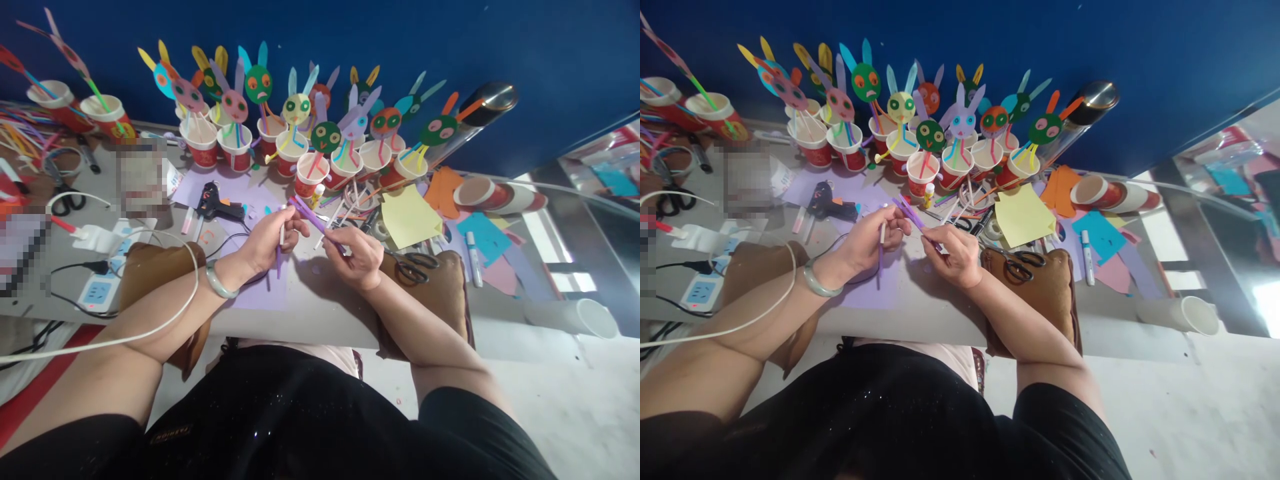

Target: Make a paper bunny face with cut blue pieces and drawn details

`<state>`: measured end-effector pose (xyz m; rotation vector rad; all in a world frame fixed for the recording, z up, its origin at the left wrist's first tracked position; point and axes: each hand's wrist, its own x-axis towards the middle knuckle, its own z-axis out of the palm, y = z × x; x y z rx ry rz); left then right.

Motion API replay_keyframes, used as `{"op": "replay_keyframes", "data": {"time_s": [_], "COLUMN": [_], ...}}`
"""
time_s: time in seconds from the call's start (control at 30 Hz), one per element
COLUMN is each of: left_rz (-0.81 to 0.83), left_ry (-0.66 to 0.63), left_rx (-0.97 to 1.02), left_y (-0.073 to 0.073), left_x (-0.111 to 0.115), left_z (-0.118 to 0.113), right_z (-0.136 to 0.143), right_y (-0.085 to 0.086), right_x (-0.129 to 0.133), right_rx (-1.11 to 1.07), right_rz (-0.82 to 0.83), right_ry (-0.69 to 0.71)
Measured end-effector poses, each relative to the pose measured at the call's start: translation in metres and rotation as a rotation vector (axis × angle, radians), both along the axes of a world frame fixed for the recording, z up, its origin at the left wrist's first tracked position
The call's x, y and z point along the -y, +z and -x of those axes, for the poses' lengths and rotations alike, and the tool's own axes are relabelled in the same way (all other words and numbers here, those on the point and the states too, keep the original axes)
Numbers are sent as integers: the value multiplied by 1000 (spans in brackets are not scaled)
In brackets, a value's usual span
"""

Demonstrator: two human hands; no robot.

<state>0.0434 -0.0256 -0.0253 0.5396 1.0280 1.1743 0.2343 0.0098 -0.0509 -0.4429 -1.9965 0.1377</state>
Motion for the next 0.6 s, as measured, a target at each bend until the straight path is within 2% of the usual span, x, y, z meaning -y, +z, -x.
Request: {"op": "replay_keyframes", "data": {"time_s": [0.1,0.23,0.4,0.53,0.6], "left_rz": [28,73,128,160,172], "left_ry": [-14,17,-9,-37,-81], "left_rx": [79,88,110,116,121], "left_y": [-1,-3,1,7,8], "left_x": [-1,-1,-1,0,1], "left_z": [1,-1,-3,-3,-2], "right_z": [-1,-2,-3,-5,-6], "right_y": [-1,-2,3,7,10], "right_x": [1,-1,-21,-32,-31], "right_rx": [-50,-214,-449,-499,-451], "right_rz": [44,410,876,1147,1272], "right_ry": [-64,-120,25,145,207]}}
